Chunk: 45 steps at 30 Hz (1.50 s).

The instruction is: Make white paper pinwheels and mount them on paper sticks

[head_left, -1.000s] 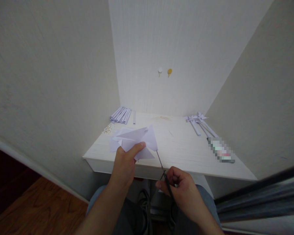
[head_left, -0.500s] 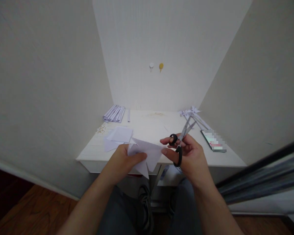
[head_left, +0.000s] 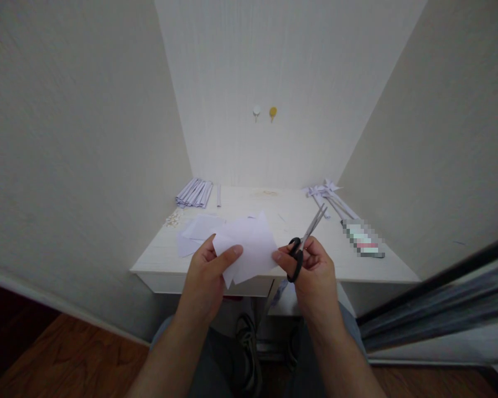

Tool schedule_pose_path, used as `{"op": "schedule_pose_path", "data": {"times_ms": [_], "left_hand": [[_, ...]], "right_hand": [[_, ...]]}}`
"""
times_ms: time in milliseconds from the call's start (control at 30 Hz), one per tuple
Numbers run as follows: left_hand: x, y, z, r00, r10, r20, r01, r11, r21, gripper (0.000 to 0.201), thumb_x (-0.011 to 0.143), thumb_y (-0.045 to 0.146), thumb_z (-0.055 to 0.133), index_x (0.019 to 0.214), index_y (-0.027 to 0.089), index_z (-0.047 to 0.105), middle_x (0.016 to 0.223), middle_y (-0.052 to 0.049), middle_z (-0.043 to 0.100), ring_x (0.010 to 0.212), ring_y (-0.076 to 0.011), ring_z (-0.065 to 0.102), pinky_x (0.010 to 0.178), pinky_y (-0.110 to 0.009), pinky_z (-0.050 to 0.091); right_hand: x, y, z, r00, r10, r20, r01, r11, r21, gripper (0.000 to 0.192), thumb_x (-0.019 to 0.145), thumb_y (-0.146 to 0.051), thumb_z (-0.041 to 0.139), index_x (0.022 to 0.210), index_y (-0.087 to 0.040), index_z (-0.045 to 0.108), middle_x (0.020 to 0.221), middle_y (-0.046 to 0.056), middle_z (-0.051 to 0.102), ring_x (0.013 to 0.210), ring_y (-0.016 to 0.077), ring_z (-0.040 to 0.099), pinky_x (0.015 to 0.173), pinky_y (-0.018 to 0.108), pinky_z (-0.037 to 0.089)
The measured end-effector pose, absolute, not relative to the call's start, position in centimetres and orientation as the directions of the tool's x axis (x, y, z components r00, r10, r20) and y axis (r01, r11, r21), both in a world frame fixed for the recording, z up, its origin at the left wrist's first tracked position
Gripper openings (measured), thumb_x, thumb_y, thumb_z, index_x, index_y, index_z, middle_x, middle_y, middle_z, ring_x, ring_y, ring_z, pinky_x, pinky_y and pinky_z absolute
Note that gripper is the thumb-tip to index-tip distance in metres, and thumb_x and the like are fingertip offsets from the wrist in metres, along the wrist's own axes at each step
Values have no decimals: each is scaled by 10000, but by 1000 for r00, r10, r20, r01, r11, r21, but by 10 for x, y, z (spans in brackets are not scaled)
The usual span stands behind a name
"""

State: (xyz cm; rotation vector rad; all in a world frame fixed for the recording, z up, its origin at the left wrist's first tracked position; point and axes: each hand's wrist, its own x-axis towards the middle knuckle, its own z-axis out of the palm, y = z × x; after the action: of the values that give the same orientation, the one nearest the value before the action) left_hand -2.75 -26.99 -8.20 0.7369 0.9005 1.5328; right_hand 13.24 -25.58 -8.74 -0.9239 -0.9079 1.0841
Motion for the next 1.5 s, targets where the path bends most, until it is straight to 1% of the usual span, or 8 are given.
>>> {"op": "schedule_pose_path", "data": {"times_ms": [167,333,433,600,767,967,1367,1500], "left_hand": [[-20,-271,-95,-74,993,-90,-450,47,892,344,717,298,872,993,120,770,884,-84,812,763,-213,750,707,-287,609],[-23,-269,-101,-101,994,-40,-386,-2,923,351,755,332,851,1033,128,782,968,-98,817,834,-244,755,749,-331,615],[-22,-268,-99,-179,984,-14,-361,-53,931,338,751,337,849,1015,137,784,980,-84,814,867,-240,746,781,-327,599],[-24,-269,-85,-342,940,-8,-381,-131,915,316,716,316,856,967,143,775,972,-62,809,887,-227,738,786,-311,592],[-30,-273,-71,-375,926,-42,-445,-140,884,408,677,301,864,1042,152,763,973,-58,798,862,-217,734,704,-283,591],[-32,-273,-69,-366,929,-43,-472,-145,870,497,667,283,874,1134,178,740,998,-38,783,865,-200,720,601,-233,561],[-32,-275,-68,-376,926,-29,-463,-161,872,412,706,268,837,1098,168,756,1001,-67,786,897,-222,732,684,-268,597],[-31,-274,-69,-382,923,-43,-455,-148,878,477,675,276,861,1128,181,747,999,-42,791,832,-195,727,617,-241,571]], "right_hand": [[126,-260,-96,211,963,165,-295,224,-929,385,586,-261,924,726,-205,569,659,-22,718,544,110,592,506,203,470],[125,-262,-103,196,960,200,-212,241,-947,388,632,-283,919,752,-219,555,728,-8,733,632,139,636,548,218,492],[128,-264,-100,144,977,158,-193,184,-964,411,609,-326,930,743,-220,557,713,0,730,613,143,620,529,224,470],[141,-272,-97,-67,997,36,-100,29,-995,381,607,-377,907,710,-205,582,636,-11,687,567,126,554,542,238,413],[153,-285,-107,-252,965,-65,106,-40,-994,298,661,-385,827,714,-197,601,669,-8,653,605,142,532,574,269,380],[151,-291,-112,-261,965,-20,255,49,-966,263,666,-320,822,683,-205,586,633,-38,590,614,142,501,596,272,371],[147,-288,-117,-226,974,4,257,64,-964,331,668,-350,838,641,-221,535,588,-56,519,573,132,455,530,253,316],[148,-288,-117,-229,974,3,251,61,-966,340,677,-364,831,641,-223,524,594,-57,509,579,134,453,539,257,320]]}}
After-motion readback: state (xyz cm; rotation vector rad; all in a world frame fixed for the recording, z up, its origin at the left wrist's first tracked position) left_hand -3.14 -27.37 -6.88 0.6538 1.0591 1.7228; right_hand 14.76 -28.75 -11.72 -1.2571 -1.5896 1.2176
